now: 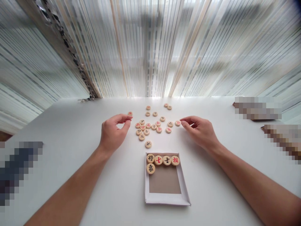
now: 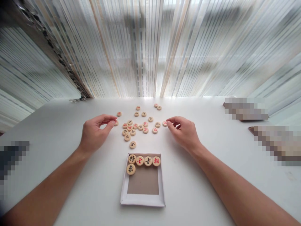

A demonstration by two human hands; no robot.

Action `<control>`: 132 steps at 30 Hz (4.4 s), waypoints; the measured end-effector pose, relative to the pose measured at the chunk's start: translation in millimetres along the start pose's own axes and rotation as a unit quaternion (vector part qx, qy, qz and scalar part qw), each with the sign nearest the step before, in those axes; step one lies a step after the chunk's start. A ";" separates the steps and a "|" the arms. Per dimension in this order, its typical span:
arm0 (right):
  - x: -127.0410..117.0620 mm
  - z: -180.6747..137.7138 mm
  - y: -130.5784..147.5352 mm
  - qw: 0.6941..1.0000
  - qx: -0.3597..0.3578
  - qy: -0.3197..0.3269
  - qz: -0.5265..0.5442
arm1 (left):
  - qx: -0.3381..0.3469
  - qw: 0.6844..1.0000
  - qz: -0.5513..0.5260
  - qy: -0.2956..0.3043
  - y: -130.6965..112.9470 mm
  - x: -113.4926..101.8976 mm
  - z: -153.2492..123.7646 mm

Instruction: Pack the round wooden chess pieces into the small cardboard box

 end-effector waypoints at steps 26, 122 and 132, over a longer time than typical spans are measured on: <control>5.3 -6.0 7.4 0.999 -0.032 0.020 0.015 | 0.029 0.992 0.118 0.015 20.7 -9.8 15.4; 28.5 -63.7 93.2 0.863 0.169 0.174 0.442 | -0.130 0.879 -0.380 0.257 -72.7 35.9 -60.7; 28.0 -65.6 91.8 0.867 0.177 0.151 0.441 | -0.125 0.882 -0.395 0.226 -74.7 33.3 -65.9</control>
Point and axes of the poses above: each hand's wrist, its own z-axis towards the middle knuckle, its own x-axis out of the palm, y = z × x, the point moved 5 cm from there along z, towards the middle knuckle, and after that the axes turned 2 degrees about -y, right-handed, at the moved point
